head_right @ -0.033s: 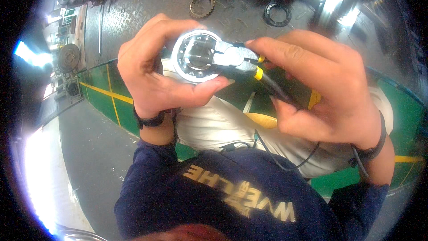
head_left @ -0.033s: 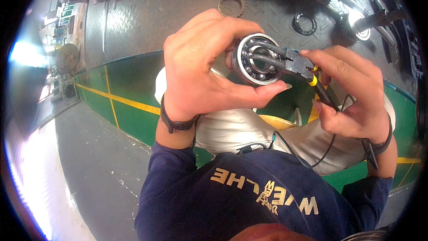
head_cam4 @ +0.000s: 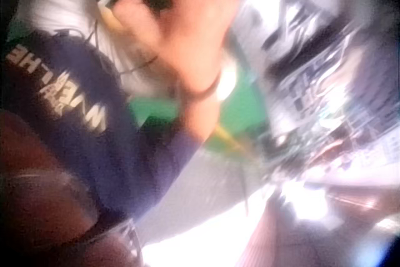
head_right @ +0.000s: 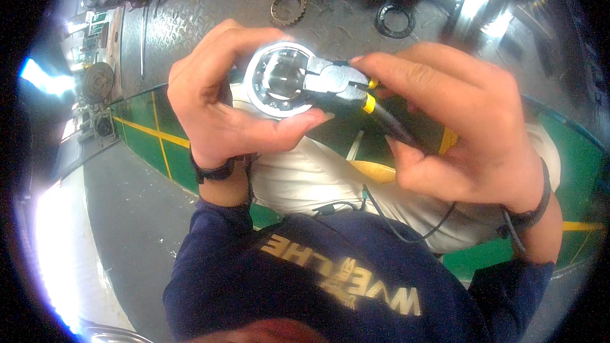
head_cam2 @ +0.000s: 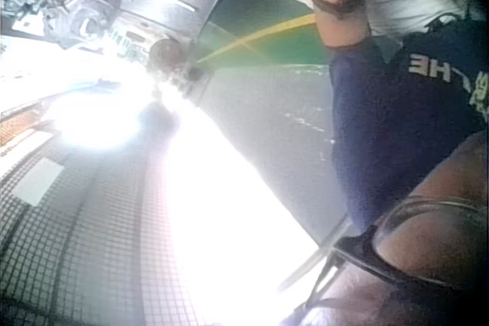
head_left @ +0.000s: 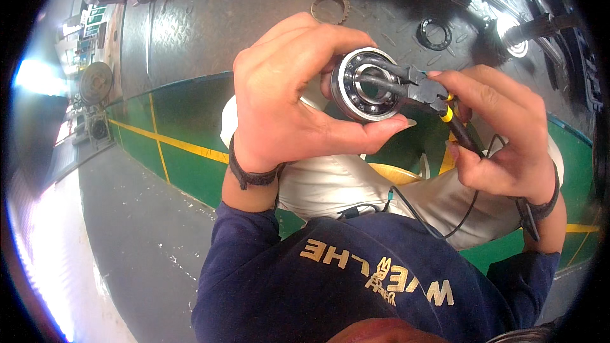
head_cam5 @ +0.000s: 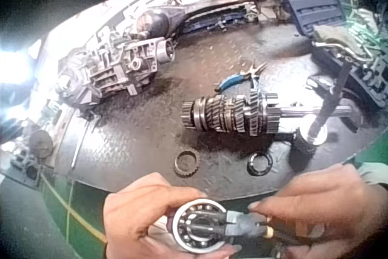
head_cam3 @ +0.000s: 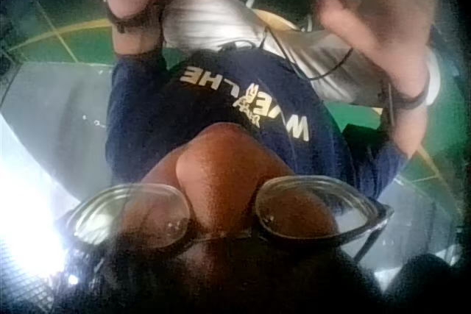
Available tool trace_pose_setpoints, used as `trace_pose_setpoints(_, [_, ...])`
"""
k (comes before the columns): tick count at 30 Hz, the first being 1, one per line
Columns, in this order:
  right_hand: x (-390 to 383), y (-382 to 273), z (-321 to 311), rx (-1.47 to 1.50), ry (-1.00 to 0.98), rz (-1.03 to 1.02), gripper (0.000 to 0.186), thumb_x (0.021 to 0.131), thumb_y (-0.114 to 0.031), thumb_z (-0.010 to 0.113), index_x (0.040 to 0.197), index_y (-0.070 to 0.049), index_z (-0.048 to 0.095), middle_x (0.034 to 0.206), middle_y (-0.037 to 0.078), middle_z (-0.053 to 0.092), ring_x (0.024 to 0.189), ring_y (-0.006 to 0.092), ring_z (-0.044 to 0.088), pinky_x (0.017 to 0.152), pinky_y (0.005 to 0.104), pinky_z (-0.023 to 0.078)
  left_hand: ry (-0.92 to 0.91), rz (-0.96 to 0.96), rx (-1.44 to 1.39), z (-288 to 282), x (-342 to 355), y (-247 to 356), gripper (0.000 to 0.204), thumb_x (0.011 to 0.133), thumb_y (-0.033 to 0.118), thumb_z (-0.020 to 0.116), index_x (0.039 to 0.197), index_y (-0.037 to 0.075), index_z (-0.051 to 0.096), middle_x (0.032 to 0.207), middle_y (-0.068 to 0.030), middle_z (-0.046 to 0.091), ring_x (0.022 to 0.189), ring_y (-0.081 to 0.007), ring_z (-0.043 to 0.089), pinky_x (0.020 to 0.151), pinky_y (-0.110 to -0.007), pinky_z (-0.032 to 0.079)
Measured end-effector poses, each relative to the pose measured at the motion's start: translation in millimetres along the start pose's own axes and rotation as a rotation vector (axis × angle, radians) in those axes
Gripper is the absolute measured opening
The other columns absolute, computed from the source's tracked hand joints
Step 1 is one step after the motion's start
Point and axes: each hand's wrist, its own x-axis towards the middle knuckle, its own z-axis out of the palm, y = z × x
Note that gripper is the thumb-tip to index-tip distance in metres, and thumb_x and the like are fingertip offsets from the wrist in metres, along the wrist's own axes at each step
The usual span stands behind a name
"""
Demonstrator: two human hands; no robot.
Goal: The person manipulates a metal bearing and a mechanical shaft at a workbench. The person uses pliers to adjust a clip on the bearing, turns the bearing over to inspect it, and then places the bearing onto the end of the metal shaft.
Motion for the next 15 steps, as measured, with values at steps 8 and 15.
trace_pose_setpoints(8, [0.3, -1.1, -4.0, 0.046, -0.022, 0.015, 0.068, 0.065, -0.015, 0.069, 0.13, 0.004, 0.068, 0.098, 0.015, 0.067, 0.072, 0.0222, 0.062, 0.067, 0.0329, 0.052, -0.003, -0.006, -0.002, -2.0, 0.5, 0.5, 0.055, 0.056, 0.03, 0.098, 0.097, 0.002, 0.076, 0.082, -0.0075, 0.072, 0.072, -0.0172, 0.071, 0.066, -0.026, 0.053])
trace_pose_setpoints(15, [-0.8, -7.3, -7.8, 0.002, 0.004, 0.053, 0.07, 0.063, -0.018, 0.071, 0.128, 0.006, 0.068, 0.097, 0.016, 0.067, 0.074, 0.0222, 0.062, 0.068, 0.0325, 0.051, 0.014, 0.013, -0.04, -1.3, 1.1, -1.0, 0.058, 0.055, 0.027, 0.099, 0.101, 0.0, 0.076, 0.085, -0.0079, 0.073, 0.074, -0.0161, 0.071, 0.067, -0.026, 0.053])
